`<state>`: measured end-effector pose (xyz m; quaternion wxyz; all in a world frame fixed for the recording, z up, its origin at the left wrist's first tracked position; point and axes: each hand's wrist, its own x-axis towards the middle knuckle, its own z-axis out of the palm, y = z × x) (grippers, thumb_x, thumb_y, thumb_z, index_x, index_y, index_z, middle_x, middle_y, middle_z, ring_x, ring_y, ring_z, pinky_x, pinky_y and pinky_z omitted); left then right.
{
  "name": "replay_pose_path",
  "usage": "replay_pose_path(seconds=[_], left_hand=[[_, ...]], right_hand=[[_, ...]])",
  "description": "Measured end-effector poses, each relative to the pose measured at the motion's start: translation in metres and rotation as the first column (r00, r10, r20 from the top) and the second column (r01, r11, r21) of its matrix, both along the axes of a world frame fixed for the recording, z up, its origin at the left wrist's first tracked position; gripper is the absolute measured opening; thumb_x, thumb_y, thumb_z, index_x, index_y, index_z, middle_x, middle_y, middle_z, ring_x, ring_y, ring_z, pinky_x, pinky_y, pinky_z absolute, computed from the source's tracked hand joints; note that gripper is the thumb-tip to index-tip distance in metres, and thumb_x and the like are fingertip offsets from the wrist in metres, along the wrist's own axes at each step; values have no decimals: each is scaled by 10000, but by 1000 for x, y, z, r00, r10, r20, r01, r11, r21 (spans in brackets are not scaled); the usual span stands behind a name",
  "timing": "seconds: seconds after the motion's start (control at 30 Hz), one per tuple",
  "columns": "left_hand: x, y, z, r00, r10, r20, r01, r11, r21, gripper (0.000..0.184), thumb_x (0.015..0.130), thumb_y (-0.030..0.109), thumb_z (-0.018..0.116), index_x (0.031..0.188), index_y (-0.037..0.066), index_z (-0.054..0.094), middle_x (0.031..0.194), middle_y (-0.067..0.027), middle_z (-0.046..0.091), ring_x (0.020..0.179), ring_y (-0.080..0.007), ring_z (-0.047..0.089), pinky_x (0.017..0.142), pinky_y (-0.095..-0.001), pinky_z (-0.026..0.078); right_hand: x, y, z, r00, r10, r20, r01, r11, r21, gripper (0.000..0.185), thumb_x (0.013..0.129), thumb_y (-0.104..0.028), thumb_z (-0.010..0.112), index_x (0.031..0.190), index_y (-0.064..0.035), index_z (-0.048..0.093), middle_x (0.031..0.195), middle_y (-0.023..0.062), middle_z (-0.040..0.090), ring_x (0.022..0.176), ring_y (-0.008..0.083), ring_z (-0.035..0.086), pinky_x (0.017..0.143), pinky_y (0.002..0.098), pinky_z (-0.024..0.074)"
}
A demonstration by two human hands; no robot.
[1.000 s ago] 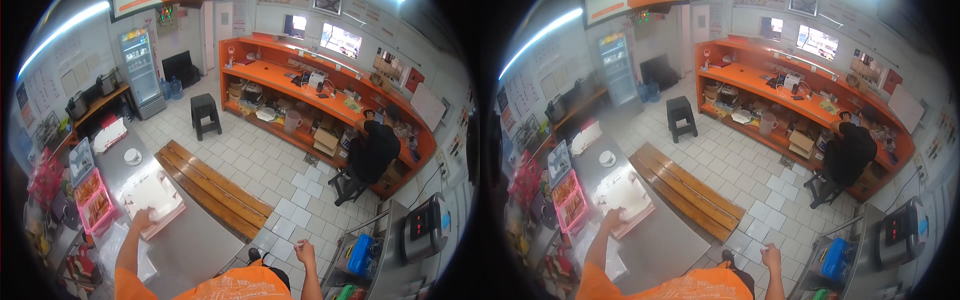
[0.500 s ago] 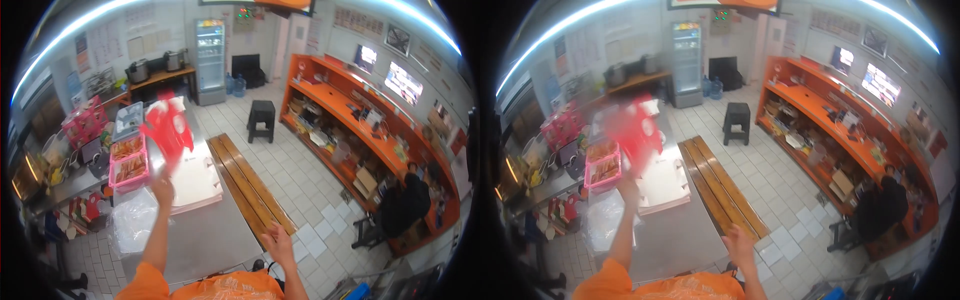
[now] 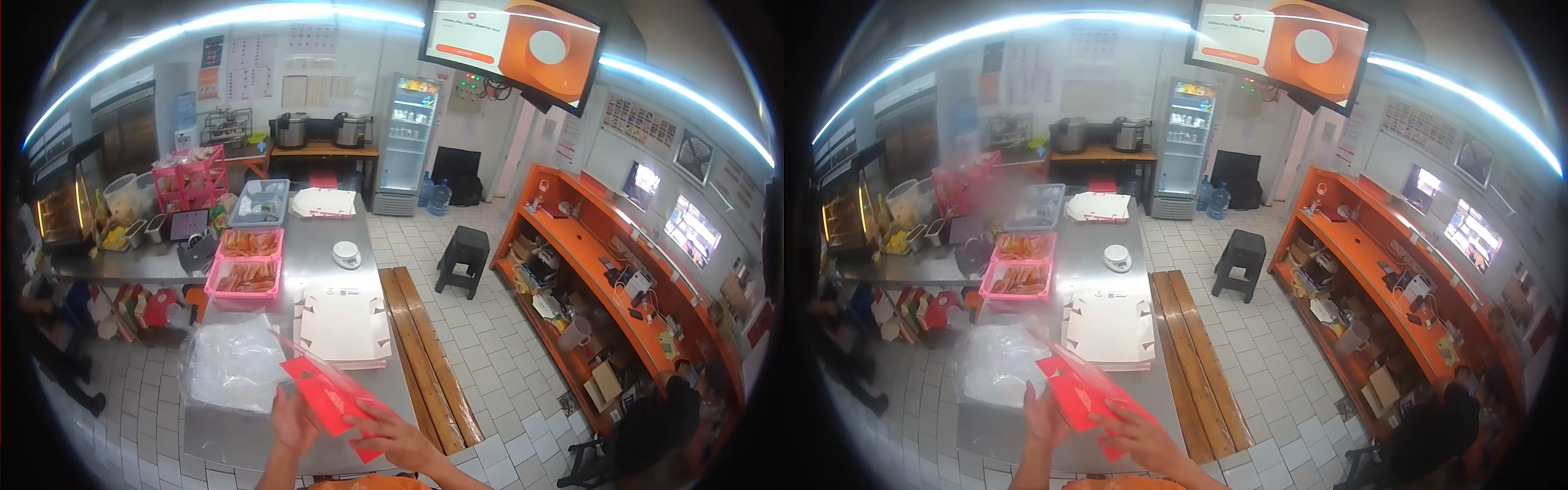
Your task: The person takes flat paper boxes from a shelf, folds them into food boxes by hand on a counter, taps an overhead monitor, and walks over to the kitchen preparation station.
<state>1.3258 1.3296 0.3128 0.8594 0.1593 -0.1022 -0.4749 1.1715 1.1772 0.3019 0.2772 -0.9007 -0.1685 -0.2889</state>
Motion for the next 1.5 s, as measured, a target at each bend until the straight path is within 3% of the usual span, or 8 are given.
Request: replay_pose_path(seconds=[0.13,0.23,0.3,0.93,1.0,1.13,1.3,1.5], left_hand=[[22,-6,-36,940,59,336,-197,897,395,462,900,156,634,1299,-17,478,1174,-164,640,1074,-267,631,921,-421,514],[16,-16,-64,923,54,380,-105,988,116,334,867,-6,635,1191,-19,557,1133,-145,656,1014,-204,652,845,-341,555],[5,-20,-70,711,-126,692,-216,897,385,418,790,-92,657,1195,-50,561,1086,-137,683,967,-212,669,869,-366,544],[-40,-33,-26,998,-44,-33,52,954,297,290,939,79,568,1212,27,486,1175,-130,615,1048,-235,645,934,-426,534],[-38,-37,-33,998,56,-19,-49,962,268,288,939,83,573,1210,33,489,1186,-126,611,1041,-229,644,931,-422,532],[-48,-40,-34,989,78,128,-117,938,327,283,940,96,584,1207,51,501,1198,-95,602,1051,-201,623,933,-415,518],[-35,-29,-1,987,-160,-12,160,984,81,352,909,69,630,1236,98,504,1194,-47,571,1054,-157,585,924,-399,485],[-40,-42,-45,934,62,352,-184,929,323,286,859,74,703,1124,103,600,1036,-31,644,925,-111,597,794,-303,490]], right_hand=[[-12,12,14,995,47,-88,-53,996,-75,453,763,73,546,1184,-63,639,1377,139,519,1269,338,498,1041,418,434],[-18,5,10,990,133,44,-135,833,536,493,763,59,576,1235,-79,609,1397,142,493,1260,353,499,1039,441,437],[-23,5,9,938,-328,-111,346,897,275,503,802,37,594,1294,-59,556,1417,156,466,1238,375,512,1041,449,427],[-13,-3,9,936,-334,-115,349,922,168,275,881,-72,633,1150,-12,636,1251,174,592,1220,356,532,993,386,457],[-12,17,-5,739,-626,249,539,772,338,260,843,-75,682,1086,7,641,1191,200,603,1107,354,591,932,354,473],[-8,48,-21,716,-690,-106,645,596,479,236,871,-126,672,1056,12,623,1091,148,629,983,263,610,858,320,470],[-15,29,-14,756,-584,-296,492,210,845,269,993,-199,527,1154,13,569,1084,44,599,944,100,526,823,253,438],[-7,30,-15,870,-493,-27,70,69,995,256,982,-169,559,1162,5,612,1119,46,635,1002,126,570,904,296,438]])
